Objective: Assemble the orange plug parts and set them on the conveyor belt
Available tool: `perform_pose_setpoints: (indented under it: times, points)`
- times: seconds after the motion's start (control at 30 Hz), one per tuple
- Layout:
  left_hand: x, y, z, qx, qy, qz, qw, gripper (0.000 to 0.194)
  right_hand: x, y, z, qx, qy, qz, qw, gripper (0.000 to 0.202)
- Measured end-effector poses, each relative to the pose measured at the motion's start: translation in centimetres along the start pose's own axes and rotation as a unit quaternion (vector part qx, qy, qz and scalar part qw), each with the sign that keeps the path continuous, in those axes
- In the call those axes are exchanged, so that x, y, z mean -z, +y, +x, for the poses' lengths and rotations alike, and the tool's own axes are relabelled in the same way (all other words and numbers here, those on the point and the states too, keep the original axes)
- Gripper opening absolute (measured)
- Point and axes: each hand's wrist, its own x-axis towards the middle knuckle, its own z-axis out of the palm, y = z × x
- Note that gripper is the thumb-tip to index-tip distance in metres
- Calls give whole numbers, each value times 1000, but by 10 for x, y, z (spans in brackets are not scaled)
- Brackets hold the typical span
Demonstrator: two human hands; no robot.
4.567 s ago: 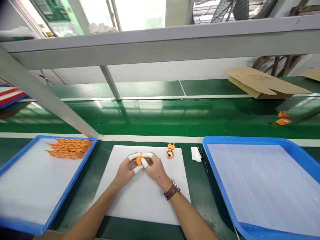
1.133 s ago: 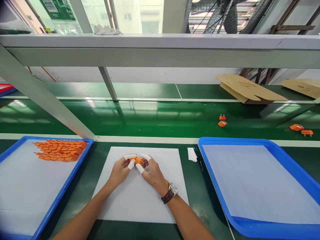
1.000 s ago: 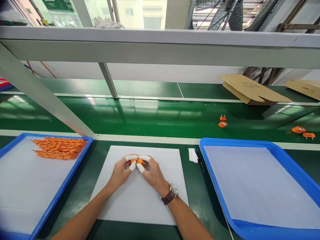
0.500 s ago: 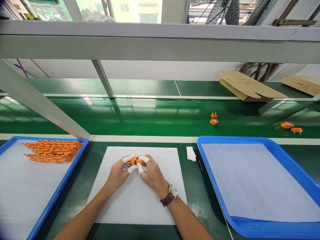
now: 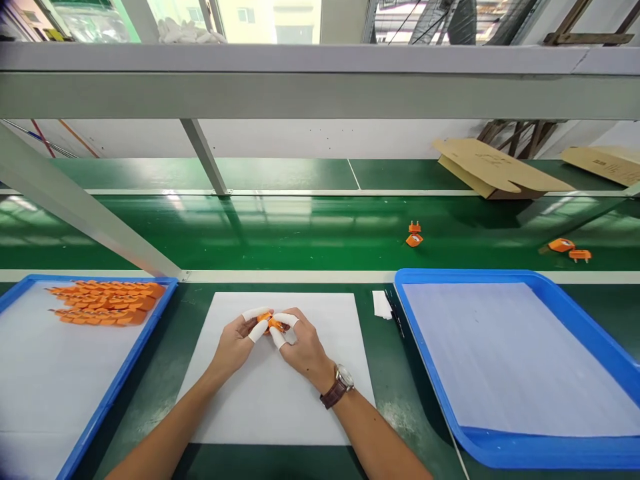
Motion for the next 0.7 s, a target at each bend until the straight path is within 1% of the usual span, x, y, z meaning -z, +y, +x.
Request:
perform_pose_setpoints:
  times: [0.13, 0.27, 0.33, 0.43, 0.5, 0.63, 0.7]
  points:
    - [-1, 5, -1, -1, -14, 23, 1000, 38, 0, 3, -3, 61, 7, -48, 997, 37]
    - [1, 3, 1, -8, 4, 14, 1000, 36, 5, 4, -3, 177, -50, -144, 972, 39]
    - [2, 0, 3, -12, 13, 2, 1000, 38, 8, 3, -1, 202, -75, -173, 961, 36]
    - [3, -4, 4, -20, 20, -9, 1000, 40, 12, 3, 1, 205, -96, -201, 953, 31]
    - [2, -5, 4, -23, 26, -11, 999, 39, 12, 4, 2, 202, -100, -214, 950, 32]
    - [2, -2, 2, -17, 35, 9, 999, 40, 11, 9, 1, 201, -98, -221, 949, 32]
    - [3, 0, 2, -6, 28, 29, 999, 42, 10, 12, 1, 186, -81, -217, 955, 31]
